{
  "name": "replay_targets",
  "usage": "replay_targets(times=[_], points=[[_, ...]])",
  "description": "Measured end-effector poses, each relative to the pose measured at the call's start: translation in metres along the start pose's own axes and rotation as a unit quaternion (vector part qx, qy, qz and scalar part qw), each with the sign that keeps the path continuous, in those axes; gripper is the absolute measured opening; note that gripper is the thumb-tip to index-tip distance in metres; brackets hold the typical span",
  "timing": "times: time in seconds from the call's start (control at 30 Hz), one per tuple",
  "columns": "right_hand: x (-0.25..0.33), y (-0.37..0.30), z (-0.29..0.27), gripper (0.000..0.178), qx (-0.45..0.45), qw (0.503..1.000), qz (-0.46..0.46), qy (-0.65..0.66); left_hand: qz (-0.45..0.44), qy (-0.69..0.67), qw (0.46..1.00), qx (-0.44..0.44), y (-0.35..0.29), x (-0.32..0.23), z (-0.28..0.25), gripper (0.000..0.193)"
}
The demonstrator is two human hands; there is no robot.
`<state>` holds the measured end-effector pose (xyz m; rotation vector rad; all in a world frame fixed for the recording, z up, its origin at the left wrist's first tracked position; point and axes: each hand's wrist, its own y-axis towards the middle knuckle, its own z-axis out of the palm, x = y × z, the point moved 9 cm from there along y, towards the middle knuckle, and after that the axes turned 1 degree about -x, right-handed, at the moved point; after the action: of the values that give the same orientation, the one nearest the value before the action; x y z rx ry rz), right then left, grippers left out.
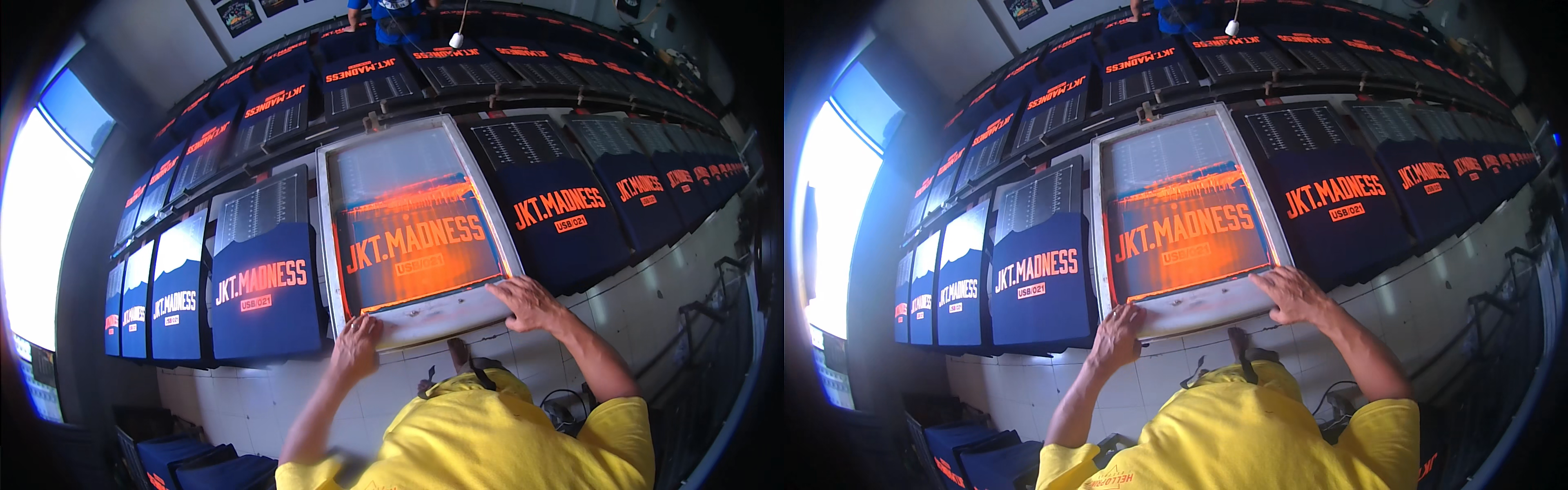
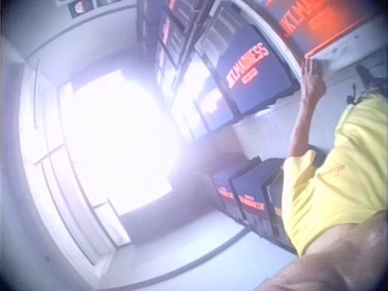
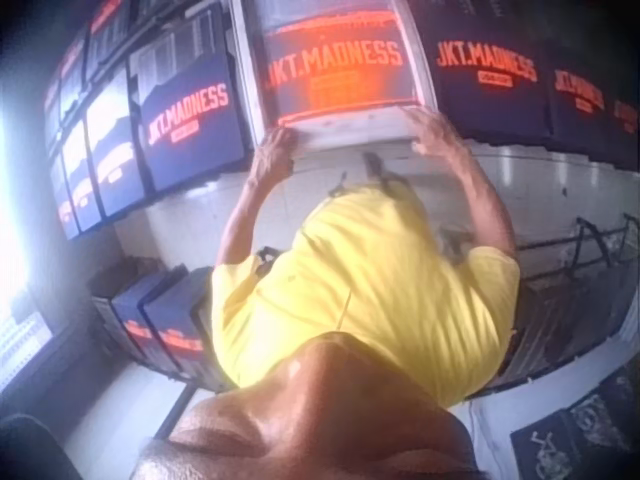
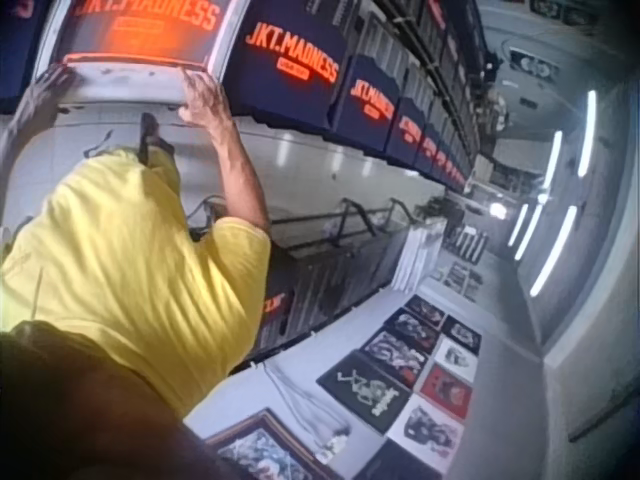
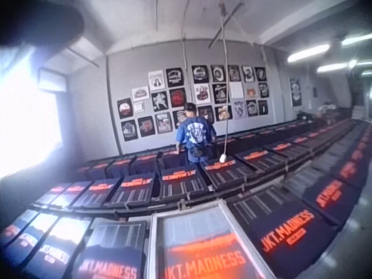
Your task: The person performs screen printing by applying orange ink through a mesh screen onto t-shirts and using a squeegee to spread the ink evenly.
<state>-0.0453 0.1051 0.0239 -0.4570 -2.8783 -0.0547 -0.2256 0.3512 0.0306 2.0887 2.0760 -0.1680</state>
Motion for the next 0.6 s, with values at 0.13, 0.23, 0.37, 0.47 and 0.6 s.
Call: replay_targets(times=[0.13,0.23,0.37,0.47,0.6], points=[[-0.029,0.038,-0.006,0.043,-0.006,0.998,0.067,-0.008,-0.078,-0.058,0.995,0.039,0.033,0.041,0.009,0.027],[-0.041,0.053,-0.023,0.019,-0.028,0.995,0.098,-0.008,-0.127,-0.045,0.989,0.063,0.055,0.053,-0.003,0.018],[-0.040,0.044,-0.030,0.022,-0.092,0.991,0.095,-0.023,-0.111,-0.028,0.993,0.002,0.060,0.050,-0.016,0.019],[-0.020,0.020,-0.025,0.025,-0.123,0.989,0.078,-0.038,-0.114,-0.027,0.993,-0.029,0.032,0.038,-0.005,0.023],[-0.002,-0.007,-0.002,0.024,-0.154,0.984,0.066,-0.061,-0.067,0.003,0.992,-0.108,0.002,0.018,0.013,0.031]])
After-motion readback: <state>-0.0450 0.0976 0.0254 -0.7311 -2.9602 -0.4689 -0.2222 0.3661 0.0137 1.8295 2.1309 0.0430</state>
